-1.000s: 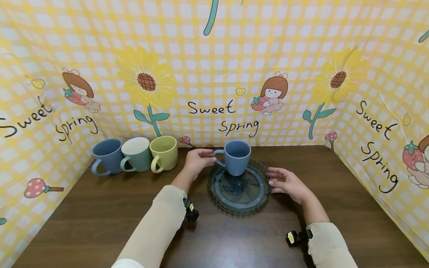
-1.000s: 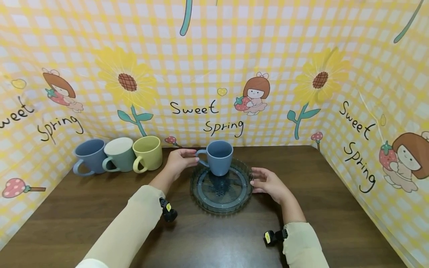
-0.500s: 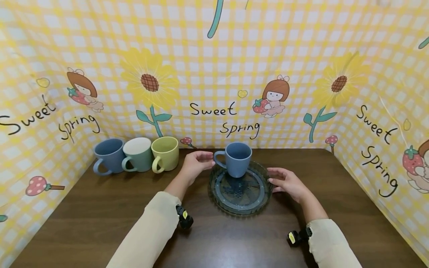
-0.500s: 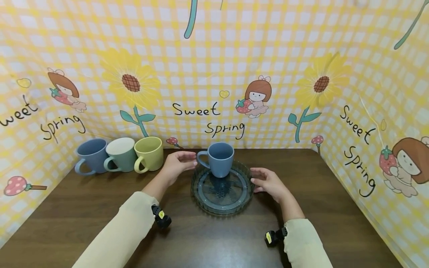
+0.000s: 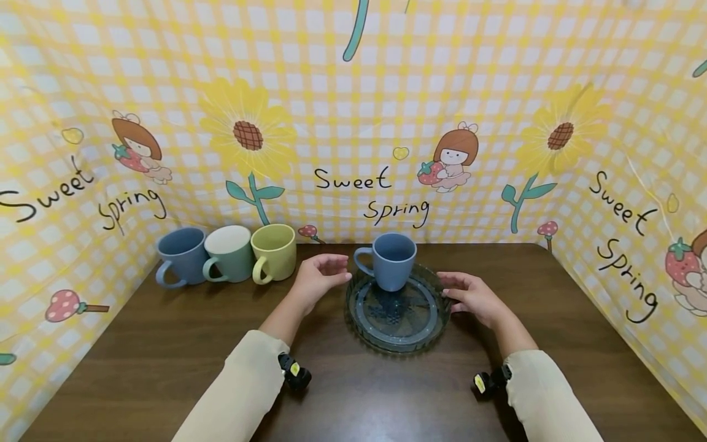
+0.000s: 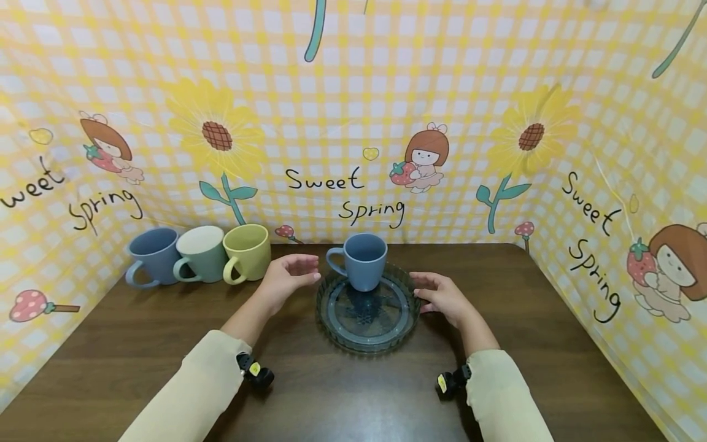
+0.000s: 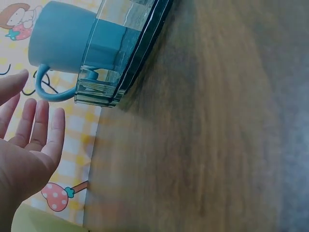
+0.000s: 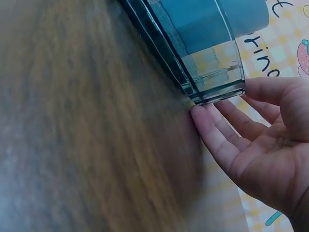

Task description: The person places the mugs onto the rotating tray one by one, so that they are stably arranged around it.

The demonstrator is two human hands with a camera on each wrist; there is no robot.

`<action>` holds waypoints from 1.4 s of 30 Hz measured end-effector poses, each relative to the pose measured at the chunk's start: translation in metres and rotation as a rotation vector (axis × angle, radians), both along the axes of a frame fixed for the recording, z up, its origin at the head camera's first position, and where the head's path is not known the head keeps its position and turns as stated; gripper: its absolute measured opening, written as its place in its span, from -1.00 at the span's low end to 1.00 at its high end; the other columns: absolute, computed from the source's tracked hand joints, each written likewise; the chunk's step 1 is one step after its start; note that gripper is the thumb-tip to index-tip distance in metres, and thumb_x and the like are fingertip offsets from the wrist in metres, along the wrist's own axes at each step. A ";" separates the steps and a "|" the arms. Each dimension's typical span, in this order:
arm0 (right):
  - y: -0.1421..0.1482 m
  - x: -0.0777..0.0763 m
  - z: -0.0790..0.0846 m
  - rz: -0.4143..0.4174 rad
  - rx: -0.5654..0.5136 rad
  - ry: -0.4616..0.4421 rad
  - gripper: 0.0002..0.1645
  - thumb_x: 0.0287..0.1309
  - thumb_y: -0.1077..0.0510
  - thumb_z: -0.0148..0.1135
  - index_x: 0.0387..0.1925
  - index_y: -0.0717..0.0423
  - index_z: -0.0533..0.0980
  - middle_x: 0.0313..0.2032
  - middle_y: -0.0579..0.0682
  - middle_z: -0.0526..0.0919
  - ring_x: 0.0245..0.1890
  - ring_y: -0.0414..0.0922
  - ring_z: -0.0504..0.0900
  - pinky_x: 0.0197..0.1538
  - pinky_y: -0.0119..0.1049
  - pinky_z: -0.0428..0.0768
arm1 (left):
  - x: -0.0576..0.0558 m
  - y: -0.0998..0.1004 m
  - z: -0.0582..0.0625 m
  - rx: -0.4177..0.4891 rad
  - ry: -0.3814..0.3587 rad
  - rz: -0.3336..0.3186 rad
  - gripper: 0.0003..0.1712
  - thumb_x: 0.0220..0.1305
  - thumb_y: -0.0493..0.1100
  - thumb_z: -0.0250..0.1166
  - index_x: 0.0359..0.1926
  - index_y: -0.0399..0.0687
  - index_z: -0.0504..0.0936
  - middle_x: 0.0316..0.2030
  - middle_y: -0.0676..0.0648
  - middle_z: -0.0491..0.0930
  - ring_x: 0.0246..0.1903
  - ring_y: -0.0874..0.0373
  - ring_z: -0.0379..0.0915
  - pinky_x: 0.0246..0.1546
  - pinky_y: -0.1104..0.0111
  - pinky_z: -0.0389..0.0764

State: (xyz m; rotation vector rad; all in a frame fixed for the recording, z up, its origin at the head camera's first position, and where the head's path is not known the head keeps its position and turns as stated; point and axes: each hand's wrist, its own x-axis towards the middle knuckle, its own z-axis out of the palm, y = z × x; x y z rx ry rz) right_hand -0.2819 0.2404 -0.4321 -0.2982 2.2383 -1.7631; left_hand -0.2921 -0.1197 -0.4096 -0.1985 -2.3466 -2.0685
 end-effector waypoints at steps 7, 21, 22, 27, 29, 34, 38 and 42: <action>-0.001 -0.002 0.000 -0.004 0.012 -0.002 -0.40 0.35 0.37 0.07 0.38 0.33 0.23 0.32 0.36 0.29 0.17 0.13 0.42 -0.18 -0.21 0.69 | 0.010 -0.007 0.002 0.010 -0.012 -0.010 -0.54 0.09 -0.34 0.47 0.07 -0.20 0.63 0.02 -0.18 0.62 -0.03 0.02 0.57 -0.02 0.31 0.63; 0.005 0.003 -0.001 -0.001 -0.080 -0.064 -0.33 0.32 0.31 0.16 0.40 0.31 0.20 0.36 0.34 0.22 0.18 0.12 0.40 -0.08 -0.10 0.68 | 0.022 -0.021 0.002 0.010 0.023 -0.036 -0.56 0.11 -0.31 0.47 0.05 -0.23 0.63 -0.04 -0.13 0.64 0.00 -0.03 0.53 -0.04 0.34 0.61; 0.005 0.004 0.000 -0.003 -0.083 -0.062 -0.33 0.32 0.31 0.16 0.40 0.32 0.19 0.36 0.35 0.22 0.18 0.13 0.40 -0.08 -0.10 0.68 | 0.023 -0.022 0.002 0.013 0.027 -0.035 -0.56 0.11 -0.31 0.47 0.05 -0.23 0.63 -0.04 -0.14 0.64 0.00 -0.02 0.53 -0.04 0.34 0.61; 0.004 0.008 0.000 -0.013 -0.091 -0.065 -0.33 0.33 0.33 0.14 0.40 0.34 0.17 0.35 0.38 0.21 0.18 0.14 0.39 -0.08 -0.10 0.68 | 0.027 -0.028 0.003 0.028 0.024 -0.014 -0.56 0.09 -0.30 0.48 0.04 -0.22 0.64 -0.07 -0.11 0.65 -0.05 0.03 0.54 -0.07 0.39 0.62; 0.003 0.010 0.001 -0.022 -0.096 -0.066 -0.33 0.33 0.33 0.14 0.41 0.34 0.17 0.35 0.38 0.22 0.18 0.13 0.39 -0.08 -0.10 0.68 | 0.029 -0.030 0.004 0.039 0.032 -0.004 -0.55 0.09 -0.31 0.49 0.03 -0.23 0.63 -0.09 -0.11 0.65 -0.06 0.04 0.55 -0.08 0.40 0.63; 0.001 0.015 0.002 -0.055 -0.111 -0.059 -0.33 0.33 0.34 0.14 0.40 0.34 0.18 0.34 0.39 0.22 0.15 0.10 0.43 -0.10 -0.10 0.68 | 0.035 -0.037 0.007 0.061 0.068 0.011 -0.53 0.09 -0.29 0.48 0.05 -0.27 0.61 -0.10 -0.12 0.65 -0.07 0.04 0.55 -0.09 0.40 0.64; -0.001 0.018 0.001 -0.075 -0.118 -0.069 -0.33 0.32 0.34 0.14 0.40 0.33 0.18 0.35 0.38 0.21 0.14 0.07 0.46 -0.09 -0.10 0.68 | 0.039 -0.044 0.006 0.069 0.086 0.049 -0.54 0.09 -0.30 0.48 0.04 -0.30 0.61 -0.14 -0.08 0.66 -0.11 0.09 0.56 -0.11 0.42 0.64; -0.002 0.021 0.001 -0.097 -0.121 -0.087 -0.32 0.31 0.33 0.16 0.41 0.31 0.19 0.37 0.36 0.17 0.18 0.09 0.44 -0.07 -0.07 0.68 | 0.044 -0.051 0.004 0.078 0.121 0.081 -0.56 0.09 -0.35 0.47 0.02 -0.35 0.61 -0.20 0.01 0.68 -0.15 0.15 0.59 -0.13 0.44 0.65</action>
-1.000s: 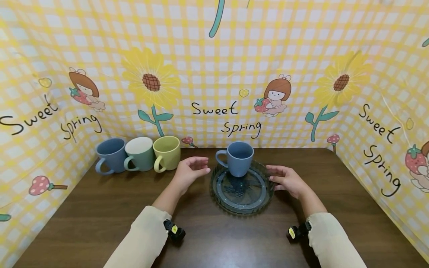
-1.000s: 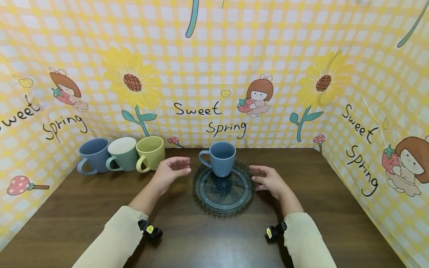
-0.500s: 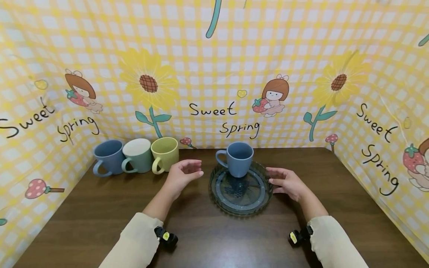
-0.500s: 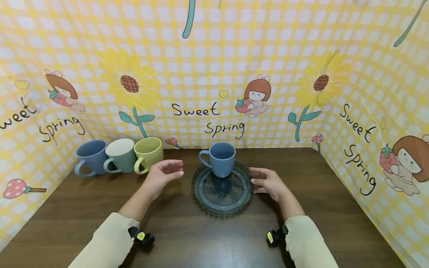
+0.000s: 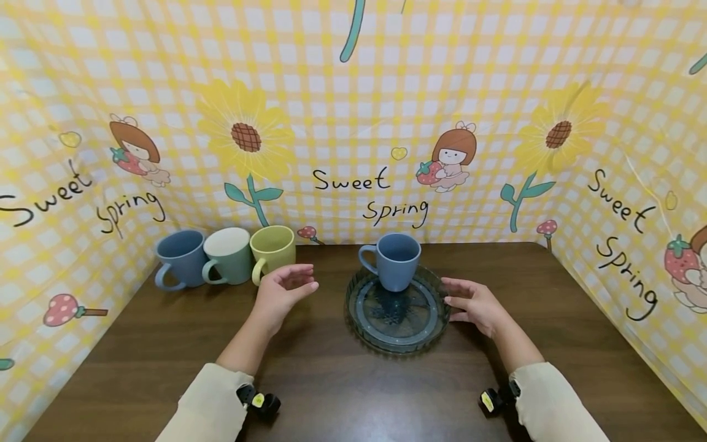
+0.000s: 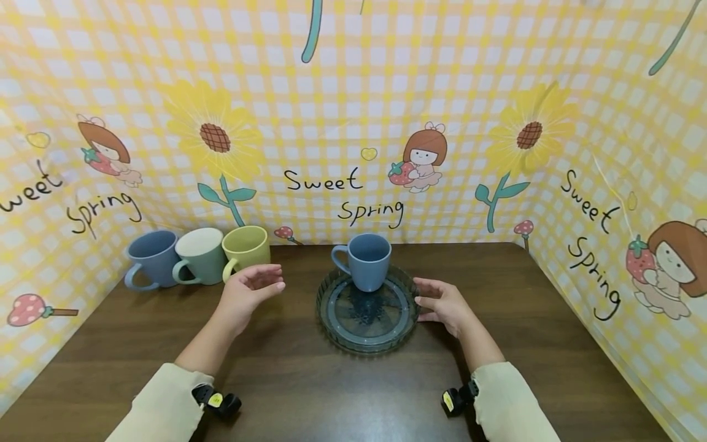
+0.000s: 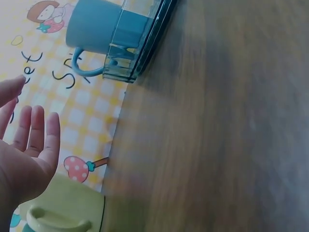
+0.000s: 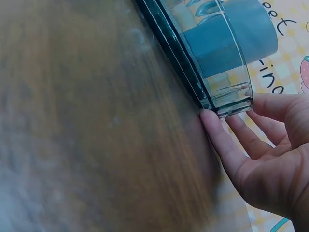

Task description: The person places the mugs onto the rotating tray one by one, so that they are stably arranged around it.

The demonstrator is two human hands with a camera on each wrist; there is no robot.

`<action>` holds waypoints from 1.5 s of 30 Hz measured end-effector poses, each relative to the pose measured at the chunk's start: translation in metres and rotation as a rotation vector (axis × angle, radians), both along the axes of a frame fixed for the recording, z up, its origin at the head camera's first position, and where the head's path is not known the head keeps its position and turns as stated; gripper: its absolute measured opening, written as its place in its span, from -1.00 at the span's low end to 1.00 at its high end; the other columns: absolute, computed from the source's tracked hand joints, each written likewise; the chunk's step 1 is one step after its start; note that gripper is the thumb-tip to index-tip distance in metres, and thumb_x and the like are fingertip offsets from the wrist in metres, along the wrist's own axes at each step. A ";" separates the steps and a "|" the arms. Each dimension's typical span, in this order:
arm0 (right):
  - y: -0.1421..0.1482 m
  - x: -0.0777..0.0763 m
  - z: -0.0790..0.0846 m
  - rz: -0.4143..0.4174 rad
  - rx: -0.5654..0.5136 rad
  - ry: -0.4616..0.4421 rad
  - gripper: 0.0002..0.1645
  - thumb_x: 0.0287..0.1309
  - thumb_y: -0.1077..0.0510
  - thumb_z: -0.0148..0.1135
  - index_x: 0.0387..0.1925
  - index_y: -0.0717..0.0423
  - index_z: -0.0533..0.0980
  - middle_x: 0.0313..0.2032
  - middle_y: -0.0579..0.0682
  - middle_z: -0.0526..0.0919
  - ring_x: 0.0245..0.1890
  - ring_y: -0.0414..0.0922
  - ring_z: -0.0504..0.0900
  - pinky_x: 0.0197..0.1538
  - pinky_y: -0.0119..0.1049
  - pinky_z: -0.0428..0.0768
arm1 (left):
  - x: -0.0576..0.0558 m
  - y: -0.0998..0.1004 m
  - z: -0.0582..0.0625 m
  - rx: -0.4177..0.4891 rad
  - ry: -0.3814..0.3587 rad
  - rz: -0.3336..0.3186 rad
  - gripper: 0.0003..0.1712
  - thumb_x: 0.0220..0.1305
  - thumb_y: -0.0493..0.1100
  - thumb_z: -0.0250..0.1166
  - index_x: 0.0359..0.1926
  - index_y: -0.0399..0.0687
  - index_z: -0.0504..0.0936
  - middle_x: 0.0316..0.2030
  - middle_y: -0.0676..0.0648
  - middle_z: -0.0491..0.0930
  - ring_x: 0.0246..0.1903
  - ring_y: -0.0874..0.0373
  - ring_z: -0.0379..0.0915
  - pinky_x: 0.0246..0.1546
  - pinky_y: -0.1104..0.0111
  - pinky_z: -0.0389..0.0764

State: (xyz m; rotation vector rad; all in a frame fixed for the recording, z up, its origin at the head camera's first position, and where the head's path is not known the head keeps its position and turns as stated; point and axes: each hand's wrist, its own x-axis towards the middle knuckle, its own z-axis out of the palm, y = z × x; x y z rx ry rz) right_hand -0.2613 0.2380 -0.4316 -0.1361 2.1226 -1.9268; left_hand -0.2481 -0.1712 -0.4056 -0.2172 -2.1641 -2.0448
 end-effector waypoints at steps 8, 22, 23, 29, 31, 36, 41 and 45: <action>-0.001 0.003 0.001 -0.011 0.006 0.005 -0.33 0.33 0.35 0.12 0.41 0.33 0.16 0.37 0.37 0.15 0.20 0.14 0.40 -0.08 -0.08 0.69 | 0.007 -0.015 0.001 0.065 0.043 0.050 -0.65 0.09 -0.39 0.45 -0.05 -0.26 0.66 -0.23 0.13 0.68 -0.21 0.23 0.61 -0.15 0.46 0.66; -0.003 0.010 0.001 -0.016 -0.047 -0.001 -0.27 0.31 0.38 0.13 0.44 0.32 0.11 0.33 0.40 0.18 -0.01 -0.03 0.52 -0.12 -0.08 0.70 | 0.014 -0.040 0.007 0.135 0.075 0.132 -0.58 0.06 -0.44 0.45 -0.01 -0.43 0.61 -0.27 0.13 0.70 -0.23 0.25 0.61 -0.19 0.50 0.65; -0.003 0.010 0.001 -0.015 -0.052 -0.004 -0.26 0.31 0.39 0.13 0.44 0.32 0.10 0.33 0.40 0.17 -0.01 -0.04 0.52 -0.12 -0.08 0.70 | 0.014 -0.042 0.007 0.142 0.077 0.136 -0.57 0.05 -0.45 0.45 -0.01 -0.44 0.61 -0.26 0.13 0.70 -0.22 0.25 0.61 -0.19 0.50 0.66; -0.004 0.013 0.000 -0.011 -0.065 -0.015 -0.24 0.29 0.39 0.14 0.45 0.31 0.09 0.34 0.38 0.15 0.07 0.01 0.43 -0.11 -0.05 0.70 | 0.016 -0.049 0.006 0.187 0.083 0.183 -0.50 0.04 -0.49 0.44 0.03 -0.58 0.52 -0.25 0.07 0.71 -0.23 0.21 0.61 -0.21 0.50 0.66; -0.004 0.014 0.000 -0.010 -0.069 -0.016 -0.24 0.28 0.39 0.14 0.44 0.31 0.09 0.33 0.37 0.15 0.08 0.03 0.40 -0.11 -0.04 0.70 | 0.016 -0.050 0.005 0.205 0.084 0.203 -0.50 0.03 -0.50 0.44 0.02 -0.58 0.53 -0.27 0.06 0.71 -0.24 0.20 0.62 -0.22 0.49 0.67; -0.005 0.016 0.000 -0.010 -0.074 -0.016 -0.23 0.27 0.41 0.14 0.44 0.32 0.08 0.30 0.36 0.16 0.08 0.06 0.38 -0.12 -0.03 0.70 | 0.017 -0.054 0.004 0.246 0.088 0.232 -0.52 0.01 -0.53 0.44 0.01 -0.57 0.55 -0.29 0.06 0.72 -0.28 0.19 0.63 -0.25 0.48 0.68; -0.005 0.018 -0.001 -0.010 -0.078 -0.007 -0.23 0.27 0.41 0.14 0.43 0.34 0.08 0.29 0.37 0.17 0.03 0.00 0.42 -0.11 -0.03 0.70 | 0.016 -0.058 0.003 0.256 0.088 0.267 -0.54 -0.02 -0.54 0.45 -0.03 -0.55 0.57 -0.31 0.06 0.73 -0.30 0.18 0.64 -0.27 0.50 0.67; -0.006 0.019 0.000 -0.015 -0.083 -0.006 -0.23 0.25 0.43 0.15 0.42 0.36 0.07 0.25 0.37 0.19 -0.06 -0.06 0.48 -0.11 -0.03 0.70 | 0.015 -0.063 0.003 0.231 0.052 0.299 -0.50 -0.03 -0.51 0.47 0.00 -0.53 0.57 -0.30 -0.01 0.72 -0.28 0.17 0.63 -0.27 0.52 0.67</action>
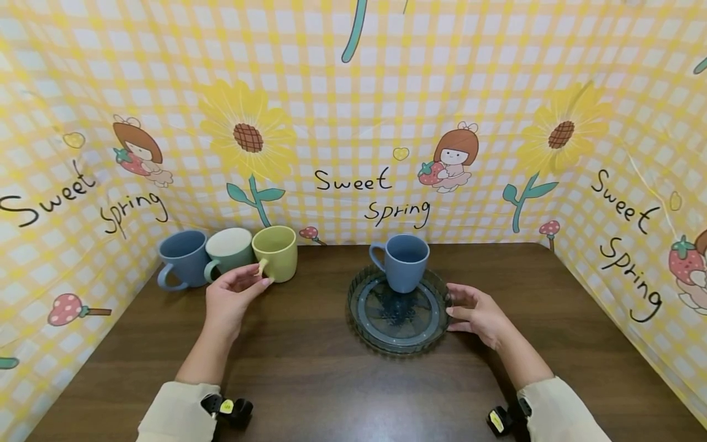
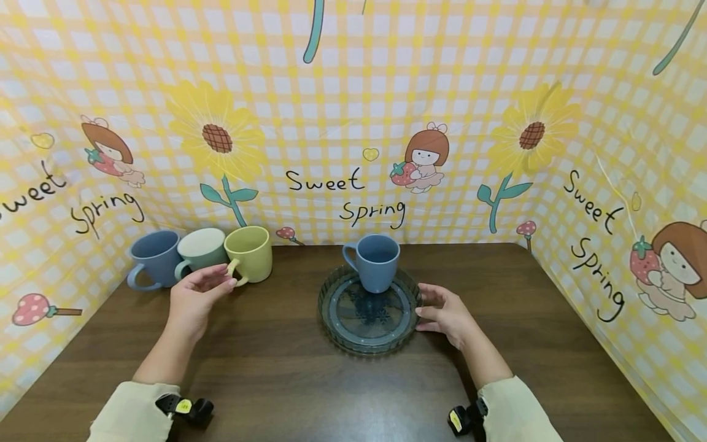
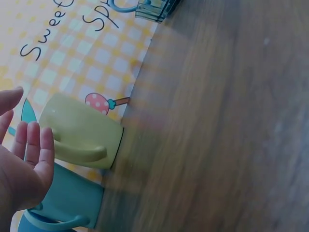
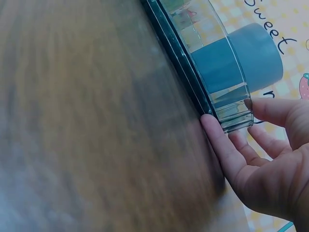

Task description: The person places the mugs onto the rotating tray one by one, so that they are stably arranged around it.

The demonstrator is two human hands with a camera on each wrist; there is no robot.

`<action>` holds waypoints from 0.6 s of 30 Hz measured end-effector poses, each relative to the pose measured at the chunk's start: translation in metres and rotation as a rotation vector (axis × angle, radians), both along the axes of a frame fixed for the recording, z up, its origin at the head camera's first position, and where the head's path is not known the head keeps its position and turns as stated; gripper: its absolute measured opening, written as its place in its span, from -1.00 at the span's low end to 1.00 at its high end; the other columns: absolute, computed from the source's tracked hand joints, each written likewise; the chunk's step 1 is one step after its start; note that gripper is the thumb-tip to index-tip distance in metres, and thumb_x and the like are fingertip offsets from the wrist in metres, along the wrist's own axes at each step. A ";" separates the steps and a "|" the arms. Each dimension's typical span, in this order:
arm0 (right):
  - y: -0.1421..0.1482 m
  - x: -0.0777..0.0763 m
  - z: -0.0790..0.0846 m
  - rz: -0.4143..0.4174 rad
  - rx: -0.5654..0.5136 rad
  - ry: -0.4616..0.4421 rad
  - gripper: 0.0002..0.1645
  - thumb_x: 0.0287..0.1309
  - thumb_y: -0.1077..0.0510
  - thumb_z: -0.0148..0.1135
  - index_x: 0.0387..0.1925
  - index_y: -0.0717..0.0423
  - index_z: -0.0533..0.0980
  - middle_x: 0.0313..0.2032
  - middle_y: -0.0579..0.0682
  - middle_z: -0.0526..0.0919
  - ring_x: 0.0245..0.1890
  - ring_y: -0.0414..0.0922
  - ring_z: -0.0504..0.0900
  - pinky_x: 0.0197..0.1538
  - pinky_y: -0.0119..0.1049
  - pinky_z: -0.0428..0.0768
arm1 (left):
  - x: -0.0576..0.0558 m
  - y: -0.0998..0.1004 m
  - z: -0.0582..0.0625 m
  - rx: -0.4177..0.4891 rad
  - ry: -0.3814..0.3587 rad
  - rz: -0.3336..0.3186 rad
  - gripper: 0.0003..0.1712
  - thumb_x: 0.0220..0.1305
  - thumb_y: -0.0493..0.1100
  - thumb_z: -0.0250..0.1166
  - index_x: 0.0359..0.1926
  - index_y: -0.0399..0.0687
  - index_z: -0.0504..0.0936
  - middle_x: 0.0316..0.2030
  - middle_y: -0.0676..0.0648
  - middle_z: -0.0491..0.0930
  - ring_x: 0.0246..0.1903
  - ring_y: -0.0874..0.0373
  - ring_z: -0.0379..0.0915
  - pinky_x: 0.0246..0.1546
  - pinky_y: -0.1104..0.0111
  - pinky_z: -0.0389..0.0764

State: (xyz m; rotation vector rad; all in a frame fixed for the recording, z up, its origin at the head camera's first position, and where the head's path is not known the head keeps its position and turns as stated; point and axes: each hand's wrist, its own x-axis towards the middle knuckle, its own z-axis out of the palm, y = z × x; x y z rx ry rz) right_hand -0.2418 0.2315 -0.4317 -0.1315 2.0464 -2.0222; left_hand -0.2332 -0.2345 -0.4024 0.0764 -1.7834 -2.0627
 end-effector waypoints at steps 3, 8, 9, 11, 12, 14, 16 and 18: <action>0.000 0.002 0.000 -0.005 -0.004 -0.001 -0.22 0.23 0.43 0.16 0.41 0.38 0.07 0.23 0.37 0.20 -0.10 -0.08 0.50 -0.11 -0.02 0.70 | -0.001 -0.003 0.000 -0.019 -0.043 0.012 -0.46 -0.03 -0.46 0.50 0.03 -0.49 0.57 -0.27 -0.07 0.71 -0.26 0.18 0.61 -0.28 0.54 0.66; -0.002 0.005 0.002 -0.014 -0.013 -0.006 -0.22 0.21 0.45 0.17 0.40 0.40 0.06 0.21 0.37 0.19 -0.13 -0.08 0.51 -0.11 -0.02 0.70 | -0.002 -0.007 -0.001 -0.039 -0.103 0.032 -0.42 -0.04 -0.40 0.53 0.06 -0.43 0.58 -0.27 -0.05 0.70 -0.26 0.21 0.59 -0.29 0.55 0.64; -0.002 0.006 0.002 -0.018 -0.016 -0.008 -0.22 0.21 0.45 0.17 0.39 0.40 0.06 0.21 0.37 0.19 -0.14 -0.08 0.51 -0.11 -0.02 0.71 | -0.003 -0.007 -0.001 -0.051 -0.116 0.039 -0.42 -0.05 -0.38 0.55 0.06 -0.40 0.59 -0.27 -0.01 0.70 -0.23 0.21 0.59 -0.29 0.56 0.64; -0.003 0.007 0.002 -0.024 -0.024 -0.011 -0.21 0.20 0.47 0.17 0.39 0.41 0.06 0.20 0.37 0.19 -0.15 -0.08 0.51 -0.12 -0.02 0.71 | -0.004 -0.009 -0.002 -0.083 -0.150 0.061 -0.40 -0.06 -0.33 0.57 0.08 -0.31 0.61 -0.22 0.05 0.69 -0.15 0.18 0.56 -0.28 0.58 0.62; -0.003 0.007 0.002 -0.028 -0.027 -0.013 -0.21 0.19 0.47 0.16 0.39 0.41 0.06 0.19 0.37 0.19 -0.15 -0.08 0.51 -0.12 -0.02 0.71 | -0.004 -0.010 -0.003 -0.100 -0.166 0.070 -0.38 -0.06 -0.31 0.58 0.09 -0.26 0.61 -0.18 0.06 0.68 -0.11 0.15 0.54 -0.28 0.59 0.61; -0.004 0.008 0.001 -0.034 -0.032 -0.013 -0.21 0.19 0.48 0.17 0.39 0.41 0.06 0.19 0.36 0.18 -0.14 -0.07 0.50 -0.12 -0.01 0.71 | -0.005 -0.011 -0.004 -0.137 -0.198 0.079 -0.34 -0.06 -0.28 0.58 0.14 -0.18 0.60 -0.08 0.04 0.64 -0.03 0.11 0.49 -0.26 0.62 0.59; -0.005 0.009 0.001 -0.037 -0.033 -0.011 -0.20 0.19 0.48 0.17 0.39 0.40 0.05 0.20 0.35 0.17 -0.12 -0.07 0.48 -0.12 -0.01 0.71 | -0.008 -0.013 -0.007 -0.170 -0.221 0.079 -0.29 -0.04 -0.28 0.57 0.20 -0.15 0.56 0.04 -0.04 0.58 0.03 0.09 0.45 -0.27 0.63 0.58; -0.005 0.010 0.001 -0.037 -0.034 -0.009 -0.18 0.19 0.47 0.17 0.41 0.37 0.04 0.20 0.33 0.16 -0.09 -0.07 0.45 -0.12 -0.01 0.71 | -0.010 -0.014 -0.009 -0.186 -0.233 0.062 -0.26 0.00 -0.31 0.54 0.26 -0.15 0.51 0.13 -0.14 0.52 0.02 0.12 0.47 -0.27 0.63 0.58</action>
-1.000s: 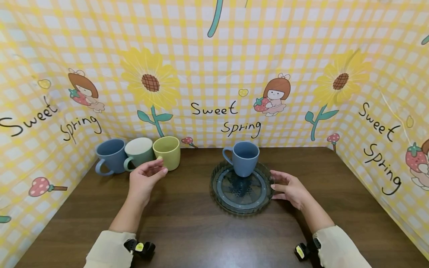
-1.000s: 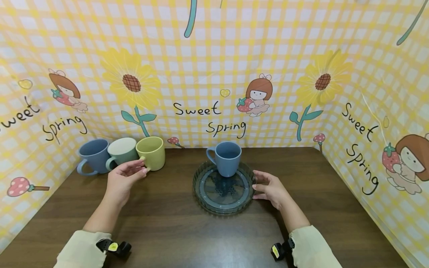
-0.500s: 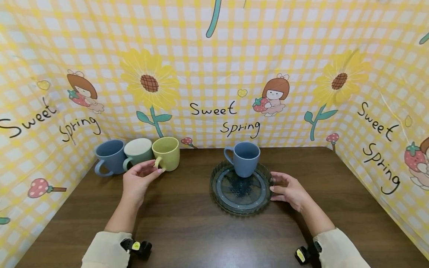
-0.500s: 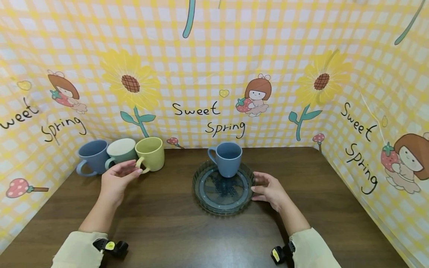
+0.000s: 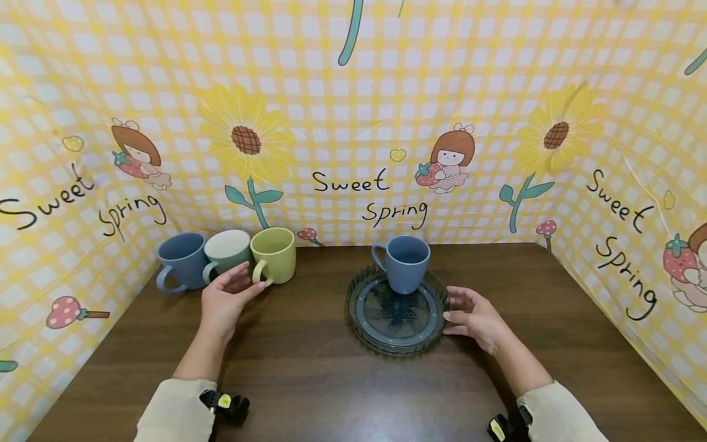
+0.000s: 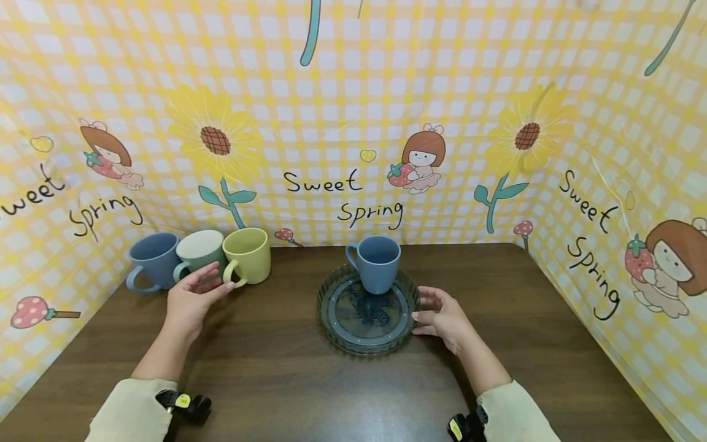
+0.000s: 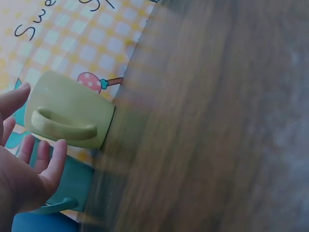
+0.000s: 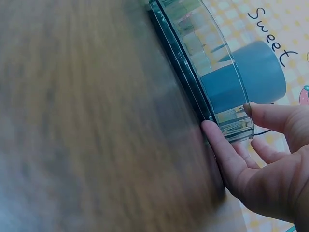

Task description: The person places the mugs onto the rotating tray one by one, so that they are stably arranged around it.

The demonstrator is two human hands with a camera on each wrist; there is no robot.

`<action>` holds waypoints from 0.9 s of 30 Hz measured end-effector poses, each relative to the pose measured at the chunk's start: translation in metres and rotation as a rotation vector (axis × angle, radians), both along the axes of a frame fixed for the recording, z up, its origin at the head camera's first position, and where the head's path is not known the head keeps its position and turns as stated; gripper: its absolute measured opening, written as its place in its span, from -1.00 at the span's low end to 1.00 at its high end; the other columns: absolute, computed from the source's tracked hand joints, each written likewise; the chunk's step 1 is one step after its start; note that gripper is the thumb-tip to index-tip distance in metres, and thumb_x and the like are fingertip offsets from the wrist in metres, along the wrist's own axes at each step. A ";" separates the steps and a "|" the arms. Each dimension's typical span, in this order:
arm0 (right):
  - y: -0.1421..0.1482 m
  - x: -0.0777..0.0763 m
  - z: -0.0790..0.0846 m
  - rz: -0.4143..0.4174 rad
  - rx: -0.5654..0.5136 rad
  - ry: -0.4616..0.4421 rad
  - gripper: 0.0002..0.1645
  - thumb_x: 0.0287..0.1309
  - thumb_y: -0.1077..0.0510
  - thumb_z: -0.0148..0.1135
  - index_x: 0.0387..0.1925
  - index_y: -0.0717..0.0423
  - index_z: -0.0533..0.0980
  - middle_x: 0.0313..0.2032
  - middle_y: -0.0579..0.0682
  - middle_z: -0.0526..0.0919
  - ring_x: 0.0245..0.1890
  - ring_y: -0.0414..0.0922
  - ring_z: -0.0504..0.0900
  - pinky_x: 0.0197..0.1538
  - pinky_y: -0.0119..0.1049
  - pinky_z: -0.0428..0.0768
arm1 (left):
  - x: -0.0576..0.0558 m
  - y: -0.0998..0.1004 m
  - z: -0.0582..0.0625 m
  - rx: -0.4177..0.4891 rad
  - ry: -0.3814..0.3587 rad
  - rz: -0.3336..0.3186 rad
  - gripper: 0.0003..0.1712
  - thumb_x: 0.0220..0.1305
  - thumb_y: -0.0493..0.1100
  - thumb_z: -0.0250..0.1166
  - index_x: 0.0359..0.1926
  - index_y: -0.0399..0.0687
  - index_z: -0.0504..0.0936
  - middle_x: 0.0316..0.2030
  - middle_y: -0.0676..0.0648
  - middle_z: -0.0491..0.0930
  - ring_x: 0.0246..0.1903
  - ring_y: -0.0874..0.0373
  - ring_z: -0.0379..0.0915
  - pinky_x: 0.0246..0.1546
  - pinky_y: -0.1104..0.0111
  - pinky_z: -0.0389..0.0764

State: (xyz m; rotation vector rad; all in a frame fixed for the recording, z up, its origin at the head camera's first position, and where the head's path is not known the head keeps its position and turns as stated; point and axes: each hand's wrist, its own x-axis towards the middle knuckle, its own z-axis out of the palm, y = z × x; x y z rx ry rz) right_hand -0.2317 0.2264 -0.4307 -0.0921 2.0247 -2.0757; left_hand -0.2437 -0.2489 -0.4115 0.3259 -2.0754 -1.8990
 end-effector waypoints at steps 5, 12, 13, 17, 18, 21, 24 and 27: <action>0.000 0.002 -0.001 0.010 -0.005 0.001 -0.14 0.20 0.47 0.17 0.45 0.32 0.03 0.17 0.30 0.13 -0.07 -0.06 0.41 -0.09 0.01 0.70 | -0.005 -0.003 -0.005 0.071 -0.030 -0.076 -0.18 0.07 -0.38 0.48 0.37 -0.15 0.38 0.24 -0.21 0.37 -0.10 0.31 0.57 -0.23 0.52 0.66; -0.002 0.004 0.000 0.001 -0.011 -0.006 -0.13 0.17 0.48 0.18 0.45 0.32 0.04 0.15 0.28 0.14 -0.07 -0.05 0.40 -0.09 0.03 0.69 | -0.012 -0.001 -0.008 0.110 -0.087 -0.078 -0.16 0.08 -0.37 0.47 0.39 -0.07 0.37 0.19 -0.20 0.41 -0.27 0.39 0.59 -0.18 0.37 0.69; -0.002 0.004 0.000 0.003 -0.011 -0.003 -0.13 0.17 0.47 0.18 0.45 0.32 0.03 0.16 0.28 0.14 -0.06 -0.05 0.39 -0.09 0.03 0.69 | -0.013 -0.001 -0.009 0.114 -0.088 -0.068 -0.17 0.08 -0.38 0.47 0.38 -0.07 0.38 0.18 -0.21 0.43 -0.27 0.39 0.59 -0.18 0.37 0.69; -0.002 0.004 -0.002 -0.006 -0.013 -0.010 -0.13 0.16 0.48 0.18 0.45 0.31 0.05 0.17 0.28 0.14 -0.02 -0.03 0.37 -0.09 0.03 0.69 | -0.017 0.002 -0.012 0.137 -0.075 -0.015 -0.23 0.04 -0.41 0.48 0.31 -0.13 0.46 0.05 -0.15 0.54 -0.31 0.38 0.60 -0.23 0.39 0.70; -0.002 0.004 -0.003 -0.009 -0.013 -0.011 -0.13 0.16 0.49 0.18 0.44 0.30 0.05 0.17 0.29 0.14 -0.02 -0.02 0.37 -0.09 0.03 0.69 | -0.018 0.003 -0.013 0.144 -0.067 -0.003 -0.26 0.04 -0.41 0.48 0.29 -0.16 0.48 0.00 -0.12 0.57 -0.32 0.37 0.60 -0.25 0.40 0.70; -0.001 0.004 -0.003 -0.009 -0.010 -0.013 -0.13 0.16 0.48 0.19 0.45 0.30 0.05 0.17 0.30 0.13 -0.03 -0.03 0.38 -0.09 0.03 0.69 | -0.019 0.004 -0.015 0.158 -0.048 0.017 -0.34 0.05 -0.42 0.47 0.23 -0.24 0.53 -0.07 -0.07 0.64 -0.33 0.34 0.63 -0.26 0.41 0.70; -0.002 0.005 -0.003 -0.008 -0.009 -0.012 -0.13 0.16 0.48 0.19 0.44 0.31 0.05 0.16 0.29 0.14 -0.05 -0.04 0.39 -0.09 0.02 0.69 | -0.020 0.004 -0.015 0.165 -0.028 0.019 -0.40 0.08 -0.44 0.44 0.19 -0.30 0.54 -0.07 -0.11 0.65 -0.33 0.31 0.64 -0.24 0.40 0.70; -0.002 0.005 -0.001 -0.003 -0.005 -0.013 -0.12 0.16 0.47 0.20 0.45 0.32 0.04 0.14 0.28 0.14 -0.07 -0.05 0.40 -0.08 0.02 0.69 | -0.020 0.002 -0.015 0.191 -0.014 0.027 -0.42 0.08 -0.46 0.43 0.17 -0.34 0.54 -0.11 -0.12 0.66 -0.35 0.30 0.65 -0.23 0.40 0.70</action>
